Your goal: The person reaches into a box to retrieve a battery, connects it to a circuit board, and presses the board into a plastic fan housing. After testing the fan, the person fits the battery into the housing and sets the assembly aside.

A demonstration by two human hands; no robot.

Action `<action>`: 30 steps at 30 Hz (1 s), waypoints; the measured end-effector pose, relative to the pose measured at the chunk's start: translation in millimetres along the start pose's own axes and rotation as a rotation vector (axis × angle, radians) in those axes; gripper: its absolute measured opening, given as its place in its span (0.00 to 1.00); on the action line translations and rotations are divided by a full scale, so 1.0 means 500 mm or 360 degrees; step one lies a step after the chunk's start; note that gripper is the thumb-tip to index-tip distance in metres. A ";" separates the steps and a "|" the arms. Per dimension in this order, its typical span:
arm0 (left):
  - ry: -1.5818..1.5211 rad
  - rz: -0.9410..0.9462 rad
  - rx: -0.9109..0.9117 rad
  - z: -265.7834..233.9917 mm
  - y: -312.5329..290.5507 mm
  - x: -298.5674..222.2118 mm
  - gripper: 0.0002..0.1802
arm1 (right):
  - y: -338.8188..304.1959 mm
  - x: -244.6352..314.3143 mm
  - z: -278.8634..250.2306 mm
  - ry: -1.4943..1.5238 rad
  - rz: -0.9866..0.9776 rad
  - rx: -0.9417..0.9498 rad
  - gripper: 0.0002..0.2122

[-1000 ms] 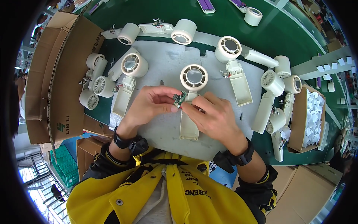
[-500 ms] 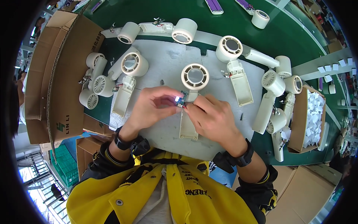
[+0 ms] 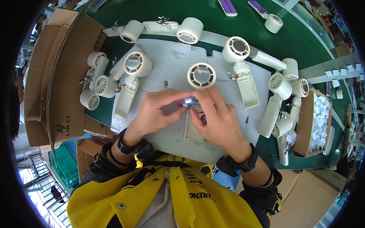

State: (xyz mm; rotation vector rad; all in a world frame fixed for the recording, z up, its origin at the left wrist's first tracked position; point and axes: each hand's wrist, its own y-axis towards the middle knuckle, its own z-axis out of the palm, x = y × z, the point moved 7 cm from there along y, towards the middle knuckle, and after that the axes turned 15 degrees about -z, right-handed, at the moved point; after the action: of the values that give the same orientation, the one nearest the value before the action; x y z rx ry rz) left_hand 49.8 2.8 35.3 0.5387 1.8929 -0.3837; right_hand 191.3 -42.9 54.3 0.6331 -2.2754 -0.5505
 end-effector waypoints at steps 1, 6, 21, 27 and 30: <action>0.0002 -0.0023 -0.0009 -0.001 0.000 0.002 0.23 | 0.000 -0.002 0.001 0.0001 0.0000 0.0002 0.15; -0.0032 -0.0032 -0.0039 -0.006 0.005 0.009 0.21 | 0.001 -0.002 0.000 -0.0023 -0.0067 0.0023 0.16; 0.0123 0.0102 -0.0192 -0.001 -0.001 0.005 0.16 | -0.001 -0.002 -0.006 -0.0101 -0.0064 0.0089 0.18; 0.0097 0.0115 -0.0190 -0.002 0.000 0.003 0.15 | -0.006 -0.003 -0.006 -0.0116 -0.0040 0.0014 0.17; 0.0074 0.0144 -0.0184 0.001 -0.001 0.013 0.16 | 0.001 -0.002 -0.008 -0.0055 0.0008 -0.0039 0.15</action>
State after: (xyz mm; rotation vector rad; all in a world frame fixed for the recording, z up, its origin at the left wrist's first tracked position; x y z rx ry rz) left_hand 47.9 3.0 29.3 0.5577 1.9144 -0.2026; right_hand 194.5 -43.0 56.6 0.6105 -2.2983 -0.5902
